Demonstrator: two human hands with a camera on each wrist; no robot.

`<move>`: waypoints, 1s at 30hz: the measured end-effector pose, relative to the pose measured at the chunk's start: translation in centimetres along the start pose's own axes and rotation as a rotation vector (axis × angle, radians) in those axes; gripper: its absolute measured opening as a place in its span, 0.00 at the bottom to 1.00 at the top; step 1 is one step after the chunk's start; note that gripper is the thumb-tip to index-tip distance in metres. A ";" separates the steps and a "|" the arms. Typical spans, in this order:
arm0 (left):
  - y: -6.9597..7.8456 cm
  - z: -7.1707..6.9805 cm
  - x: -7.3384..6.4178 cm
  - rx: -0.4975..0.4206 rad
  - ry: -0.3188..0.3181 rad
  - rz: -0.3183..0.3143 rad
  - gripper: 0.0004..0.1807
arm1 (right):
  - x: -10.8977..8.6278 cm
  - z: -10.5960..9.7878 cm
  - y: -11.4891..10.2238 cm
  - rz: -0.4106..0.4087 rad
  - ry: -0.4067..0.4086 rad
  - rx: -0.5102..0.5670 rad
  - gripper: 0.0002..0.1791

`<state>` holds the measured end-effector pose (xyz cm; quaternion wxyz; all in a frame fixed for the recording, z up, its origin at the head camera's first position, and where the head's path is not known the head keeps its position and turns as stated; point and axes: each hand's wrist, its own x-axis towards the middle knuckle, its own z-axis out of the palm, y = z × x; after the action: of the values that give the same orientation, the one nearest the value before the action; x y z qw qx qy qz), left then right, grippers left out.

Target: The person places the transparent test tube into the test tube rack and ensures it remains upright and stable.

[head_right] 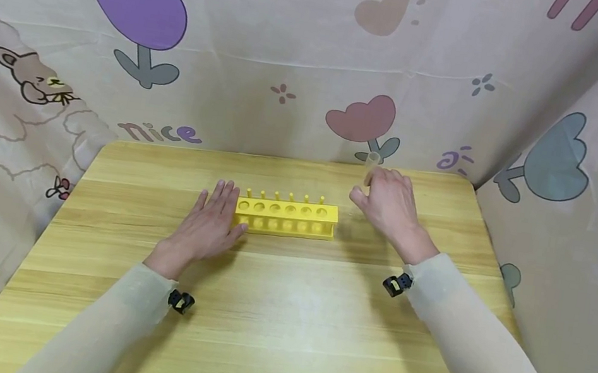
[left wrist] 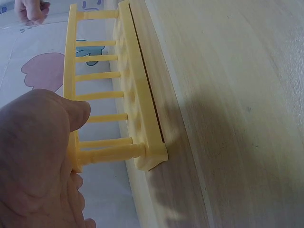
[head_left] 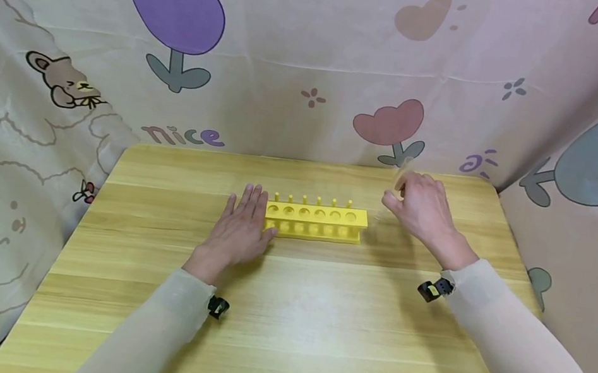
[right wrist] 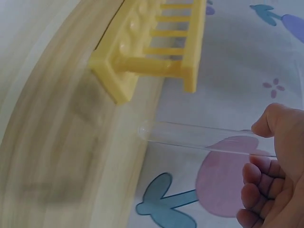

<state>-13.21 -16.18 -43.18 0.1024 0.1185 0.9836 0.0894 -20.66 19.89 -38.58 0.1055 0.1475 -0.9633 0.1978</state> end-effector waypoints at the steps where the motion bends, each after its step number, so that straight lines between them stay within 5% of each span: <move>1: 0.0 0.0 0.0 0.001 -0.001 0.000 0.47 | 0.0 -0.1 -0.2 0.000 0.006 0.004 0.14; 16: -0.3 0.0 0.0 -0.017 0.011 0.006 0.47 | 0.4 -2.5 -5.0 -0.043 0.054 0.107 0.12; 30: -0.2 0.2 0.1 -0.006 0.016 0.013 0.47 | -0.3 -1.3 -7.7 -0.150 0.052 0.133 0.09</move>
<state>-13.29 -16.28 -43.45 0.0941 0.1237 0.9834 0.0942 -17.69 13.70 -34.76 0.1347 0.2205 -0.9314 0.2564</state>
